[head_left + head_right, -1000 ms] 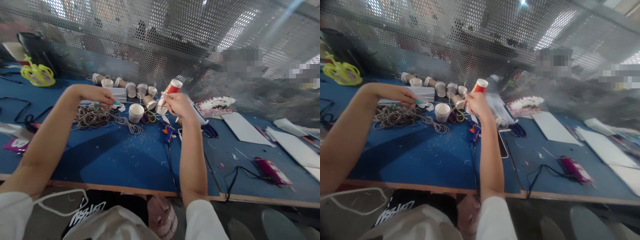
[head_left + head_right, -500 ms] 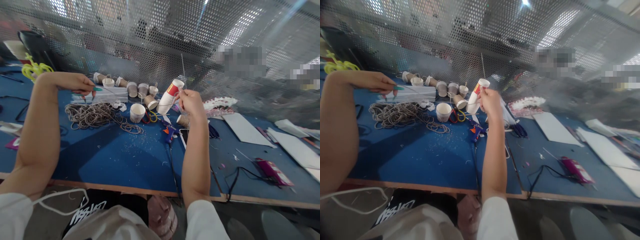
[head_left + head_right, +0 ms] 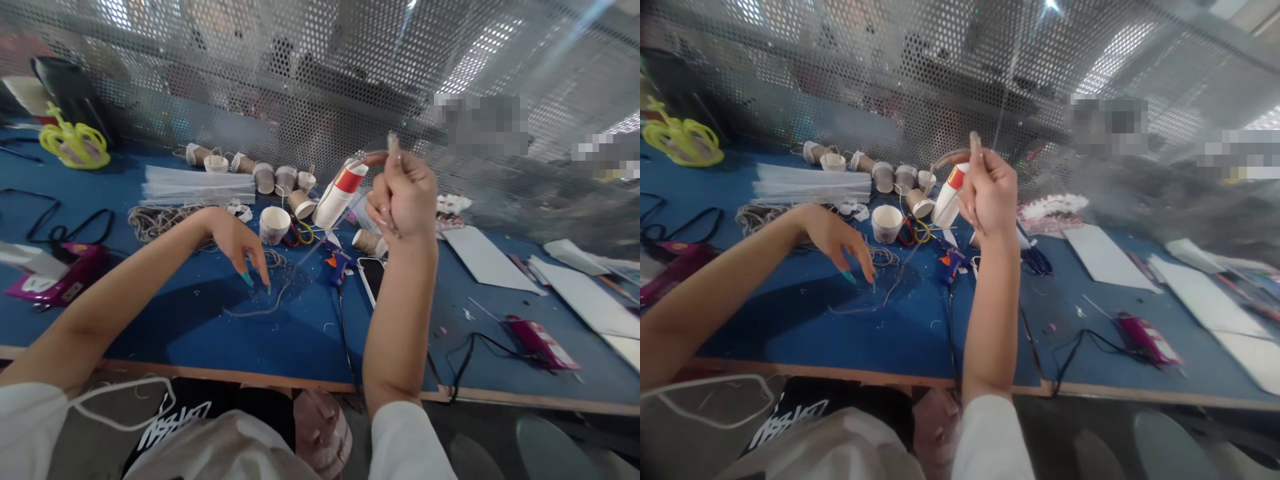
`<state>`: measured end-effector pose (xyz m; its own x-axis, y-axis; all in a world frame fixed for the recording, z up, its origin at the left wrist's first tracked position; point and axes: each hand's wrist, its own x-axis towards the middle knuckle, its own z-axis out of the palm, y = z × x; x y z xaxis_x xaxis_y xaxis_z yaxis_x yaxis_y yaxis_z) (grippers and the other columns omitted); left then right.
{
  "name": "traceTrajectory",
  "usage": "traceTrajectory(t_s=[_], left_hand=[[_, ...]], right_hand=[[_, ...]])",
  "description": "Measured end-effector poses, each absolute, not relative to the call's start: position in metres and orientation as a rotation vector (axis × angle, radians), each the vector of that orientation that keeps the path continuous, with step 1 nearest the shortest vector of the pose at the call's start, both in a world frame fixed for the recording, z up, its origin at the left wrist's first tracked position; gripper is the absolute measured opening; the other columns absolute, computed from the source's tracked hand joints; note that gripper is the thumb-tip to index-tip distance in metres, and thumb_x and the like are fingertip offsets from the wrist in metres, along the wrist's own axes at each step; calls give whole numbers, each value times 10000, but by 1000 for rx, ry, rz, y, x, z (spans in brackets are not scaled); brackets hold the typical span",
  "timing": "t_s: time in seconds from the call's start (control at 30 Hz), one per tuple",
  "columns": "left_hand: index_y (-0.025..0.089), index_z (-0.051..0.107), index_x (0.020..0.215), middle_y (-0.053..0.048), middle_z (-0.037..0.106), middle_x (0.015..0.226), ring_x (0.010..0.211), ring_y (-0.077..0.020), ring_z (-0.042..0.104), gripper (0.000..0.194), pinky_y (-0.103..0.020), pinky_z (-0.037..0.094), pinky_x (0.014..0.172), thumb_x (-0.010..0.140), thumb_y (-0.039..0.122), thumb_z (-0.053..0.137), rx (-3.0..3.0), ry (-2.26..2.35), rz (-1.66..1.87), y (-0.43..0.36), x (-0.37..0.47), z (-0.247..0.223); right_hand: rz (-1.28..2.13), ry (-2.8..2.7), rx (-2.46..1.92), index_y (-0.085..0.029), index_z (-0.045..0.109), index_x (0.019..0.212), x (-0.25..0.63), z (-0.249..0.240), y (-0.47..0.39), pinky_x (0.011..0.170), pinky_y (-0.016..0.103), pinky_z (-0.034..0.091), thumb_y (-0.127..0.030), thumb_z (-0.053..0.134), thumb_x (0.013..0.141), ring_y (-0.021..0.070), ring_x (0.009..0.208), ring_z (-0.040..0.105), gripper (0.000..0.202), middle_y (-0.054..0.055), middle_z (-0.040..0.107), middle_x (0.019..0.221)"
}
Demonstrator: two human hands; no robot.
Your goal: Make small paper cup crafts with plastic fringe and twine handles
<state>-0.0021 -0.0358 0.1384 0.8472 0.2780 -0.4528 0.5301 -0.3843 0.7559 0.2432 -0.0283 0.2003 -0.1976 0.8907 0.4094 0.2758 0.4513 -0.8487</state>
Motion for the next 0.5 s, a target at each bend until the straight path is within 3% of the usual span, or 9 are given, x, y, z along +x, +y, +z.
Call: traceTrajectory(t_s=[0.17,0.3,0.37,0.43,0.5], left_hand=[[176,676,1105,-92,696,1123,961,-209,648,336,-283,505,833,816,315,578,2144,740,-236,-30,18,109],[188,552,1308,-125,500,1404,888,-178,630,612,-226,521,652,729,360,649,1962,938,-314,-33,7,114],[188,431,1421,-132,462,1433,855,-162,609,743,-211,515,604,726,349,639,1928,1112,-268,-33,-11,122],[140,393,1442,-139,550,1334,835,-168,588,747,-211,508,575,751,324,609,1924,1276,-252,-28,-35,126],[63,455,1378,-120,675,1075,719,-153,562,662,-219,484,529,768,284,585,1930,1396,-260,-17,-60,123]], right_hand=[[760,-1816,-1152,-200,619,769,237,191,-22,350,201,204,-548,516,919,43,292,281,392,-81,322,387],[778,-1835,-1195,-196,600,768,239,187,-16,386,195,271,-593,522,897,44,313,311,425,-80,336,396],[775,-1833,-1199,-194,601,761,242,187,-15,390,201,286,-595,518,898,49,314,314,432,-79,337,391],[771,-1841,-1207,-193,612,774,245,187,-14,393,207,302,-592,520,900,57,319,327,429,-77,343,389],[771,-1866,-1215,-191,624,789,245,187,-14,395,212,314,-586,515,905,66,324,342,426,-72,354,387]])
